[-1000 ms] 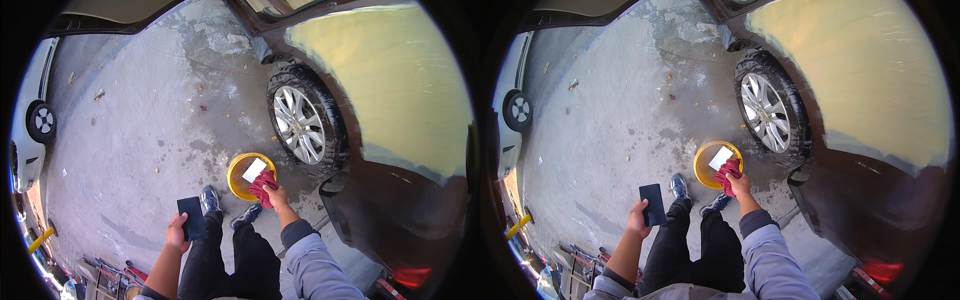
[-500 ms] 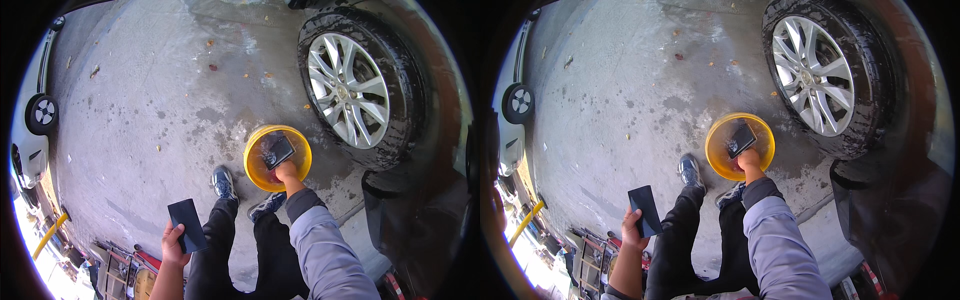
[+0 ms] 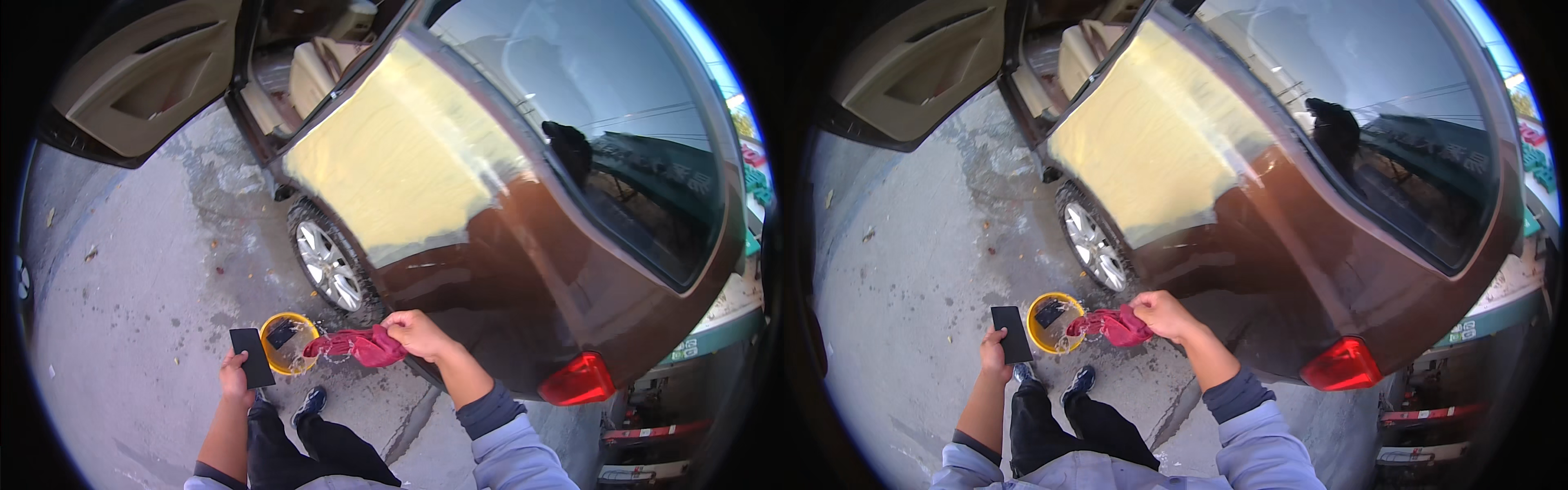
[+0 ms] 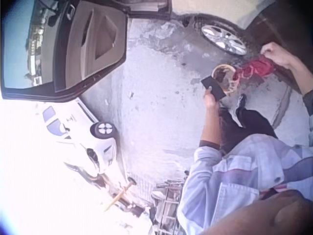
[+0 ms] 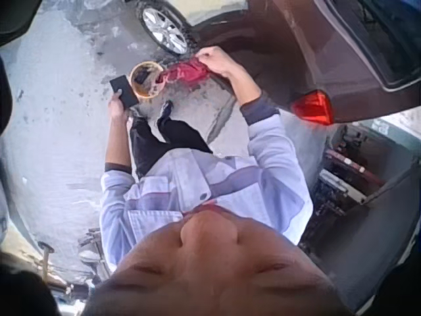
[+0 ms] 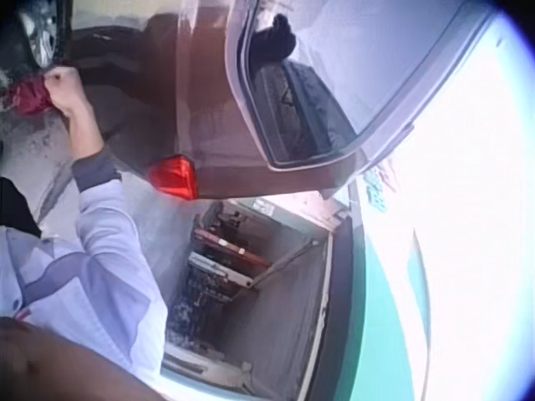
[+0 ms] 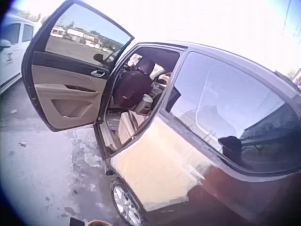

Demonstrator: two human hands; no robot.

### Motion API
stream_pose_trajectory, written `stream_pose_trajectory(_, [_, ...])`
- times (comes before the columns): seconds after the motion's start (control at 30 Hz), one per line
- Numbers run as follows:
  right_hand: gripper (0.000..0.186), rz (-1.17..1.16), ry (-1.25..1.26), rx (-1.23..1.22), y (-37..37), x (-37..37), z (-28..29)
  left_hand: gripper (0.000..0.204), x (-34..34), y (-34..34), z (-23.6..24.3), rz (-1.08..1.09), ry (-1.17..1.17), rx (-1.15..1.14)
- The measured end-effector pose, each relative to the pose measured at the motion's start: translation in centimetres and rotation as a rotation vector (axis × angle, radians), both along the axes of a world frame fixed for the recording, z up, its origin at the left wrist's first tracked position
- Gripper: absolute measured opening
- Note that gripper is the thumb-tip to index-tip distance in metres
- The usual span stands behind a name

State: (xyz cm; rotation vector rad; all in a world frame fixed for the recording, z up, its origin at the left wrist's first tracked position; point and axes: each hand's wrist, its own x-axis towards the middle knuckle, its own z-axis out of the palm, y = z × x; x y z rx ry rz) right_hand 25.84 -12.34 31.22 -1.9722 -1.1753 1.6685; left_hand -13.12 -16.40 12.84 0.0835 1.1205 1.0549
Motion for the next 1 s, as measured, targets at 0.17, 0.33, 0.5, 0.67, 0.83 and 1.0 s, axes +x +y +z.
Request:
stream_pose_trajectory(0.17, [0.017,-0.111,-0.573,0.870,-3.7,9.7,35.9,0.037,7.0,6.3,8.6,-0.113,-0.071,0.226])
stream_pose_trajectory(0.33, [0.034,-0.141,-1.271,1.496,-5.4,12.9,48.4,0.042,18.2,11.7,17.1,-0.236,0.039,0.525])
stream_pose_trajectory(0.5, [0.115,0.142,-1.873,0.998,0.4,13.4,37.7,0.059,29.1,13.9,23.6,-0.217,0.795,0.926])
stream_pose_trajectory(0.67, [0.123,0.325,-1.901,0.796,5.4,12.7,28.7,0.063,34.7,15.4,25.3,-0.069,0.882,0.953])
stream_pose_trajectory(0.83, [0.074,0.599,-1.756,1.077,11.7,12.3,30.6,0.064,38.1,17.9,25.0,0.057,0.940,0.987])
stream_pose_trajectory(1.0, [0.071,0.949,-1.495,1.292,15.8,12.5,33.1,0.068,40.6,16.8,23.8,-0.019,0.914,0.977])
